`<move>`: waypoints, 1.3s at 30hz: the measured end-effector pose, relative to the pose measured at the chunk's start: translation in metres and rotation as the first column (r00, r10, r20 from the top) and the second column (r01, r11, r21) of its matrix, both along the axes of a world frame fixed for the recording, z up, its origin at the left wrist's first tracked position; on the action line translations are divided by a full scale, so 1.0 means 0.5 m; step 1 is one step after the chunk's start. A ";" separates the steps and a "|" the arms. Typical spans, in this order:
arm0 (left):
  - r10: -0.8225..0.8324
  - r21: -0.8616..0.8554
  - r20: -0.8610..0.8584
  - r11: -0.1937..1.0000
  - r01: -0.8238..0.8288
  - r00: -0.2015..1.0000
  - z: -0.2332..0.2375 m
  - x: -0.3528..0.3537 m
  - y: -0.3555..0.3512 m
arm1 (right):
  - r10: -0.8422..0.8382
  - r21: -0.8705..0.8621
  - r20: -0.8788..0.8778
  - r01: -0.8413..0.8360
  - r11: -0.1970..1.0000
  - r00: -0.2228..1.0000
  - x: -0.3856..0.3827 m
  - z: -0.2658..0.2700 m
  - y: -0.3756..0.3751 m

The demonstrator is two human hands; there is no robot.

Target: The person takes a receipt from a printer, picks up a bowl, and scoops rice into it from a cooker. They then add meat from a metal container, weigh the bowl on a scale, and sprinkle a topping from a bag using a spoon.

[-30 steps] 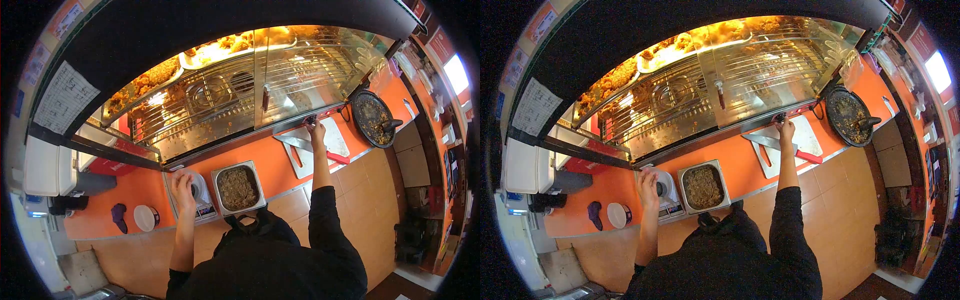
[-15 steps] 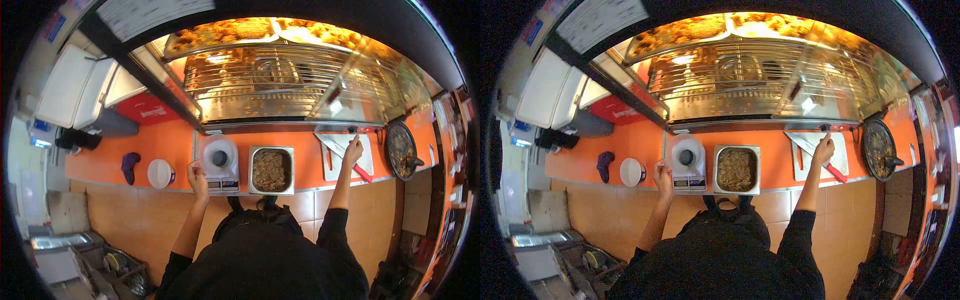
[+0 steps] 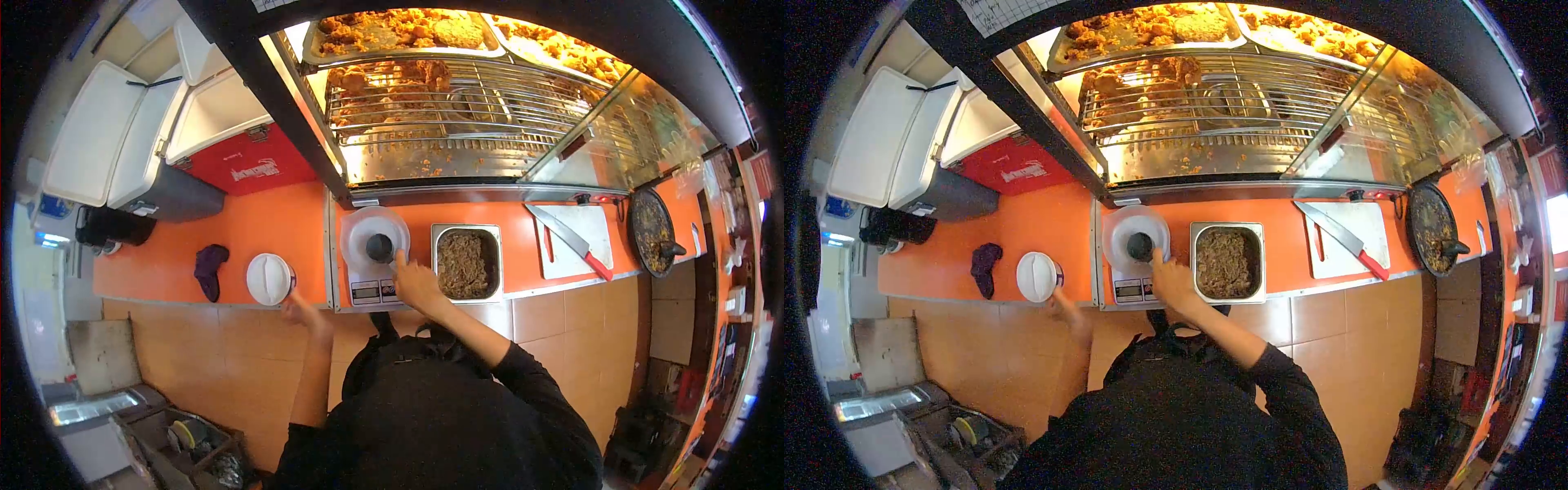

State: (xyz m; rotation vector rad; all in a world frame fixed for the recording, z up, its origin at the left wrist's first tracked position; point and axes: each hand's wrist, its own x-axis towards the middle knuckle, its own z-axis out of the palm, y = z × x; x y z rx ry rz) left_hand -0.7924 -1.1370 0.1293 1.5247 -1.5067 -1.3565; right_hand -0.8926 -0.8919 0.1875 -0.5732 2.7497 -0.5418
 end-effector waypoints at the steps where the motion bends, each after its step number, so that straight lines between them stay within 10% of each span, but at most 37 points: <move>1: -0.013 0.007 0.002 1.000 0.013 1.000 0.021 -0.001 -0.005 | -0.024 -0.062 0.036 0.026 0.998 0.999 -0.005 -0.016 -0.005; 3: 0.342 0.324 0.012 0.888 -0.327 0.940 0.088 -0.001 -0.014 | -0.055 -0.114 0.074 0.063 0.991 0.996 -0.011 -0.024 -0.008; 5: 0.314 0.331 -0.104 0.906 -0.265 0.944 0.079 0.016 -0.032 | -0.079 -0.502 0.086 0.112 0.858 0.993 -0.008 -0.007 -0.001; 9: 0.054 0.384 -0.403 0.916 0.115 0.914 0.001 0.062 -0.103 | -0.202 -0.695 0.354 0.401 0.596 0.913 0.019 0.063 0.028; 13: 0.170 0.507 -0.415 0.859 0.073 0.894 0.033 0.049 -0.072 | -0.427 -0.815 0.446 0.554 0.170 0.787 0.053 0.138 0.108; 15: 0.160 0.655 -0.186 0.755 0.001 0.969 -0.017 0.071 -0.050 | -0.593 -0.820 0.295 0.517 0.246 0.749 0.060 0.136 0.163; 16: -0.124 0.666 -0.262 0.695 0.272 0.957 -0.045 0.090 -0.029 | -0.653 -0.839 0.219 0.482 0.255 0.725 0.059 0.136 0.177; 19: -0.705 0.492 -0.429 0.341 0.801 0.564 0.060 0.037 0.128 | -0.603 -0.640 -0.153 0.386 0.664 0.783 0.063 0.127 0.206; 21: -0.744 0.446 -0.624 -0.088 0.891 0.239 0.090 -0.023 0.208 | -0.360 -0.415 -0.404 0.182 0.892 0.841 0.064 0.110 0.212; 24: -0.674 0.544 -0.637 -0.048 0.838 0.375 0.066 -0.067 0.326 | -0.116 -0.340 -0.502 -0.073 0.938 0.857 0.086 0.097 0.200; 28: -0.725 0.470 -0.660 -0.192 0.862 0.198 0.075 -0.109 0.369 | -0.142 -0.362 -0.436 -0.029 0.932 0.889 0.099 0.118 0.211; 32: -0.693 0.489 -0.655 -0.085 0.868 0.301 0.046 -0.099 0.374 | -0.270 -0.325 -0.426 0.132 0.936 0.863 0.047 0.123 0.237; 36: -0.634 0.486 -0.677 -0.004 0.874 0.374 0.062 -0.102 0.379 | 0.088 -0.321 -0.414 -0.236 0.917 0.906 0.057 0.089 0.251; 39: -0.633 0.420 -0.688 0.051 0.906 0.355 0.058 -0.095 0.383 | 0.034 -0.355 -0.357 -0.169 0.919 0.933 0.100 0.093 0.265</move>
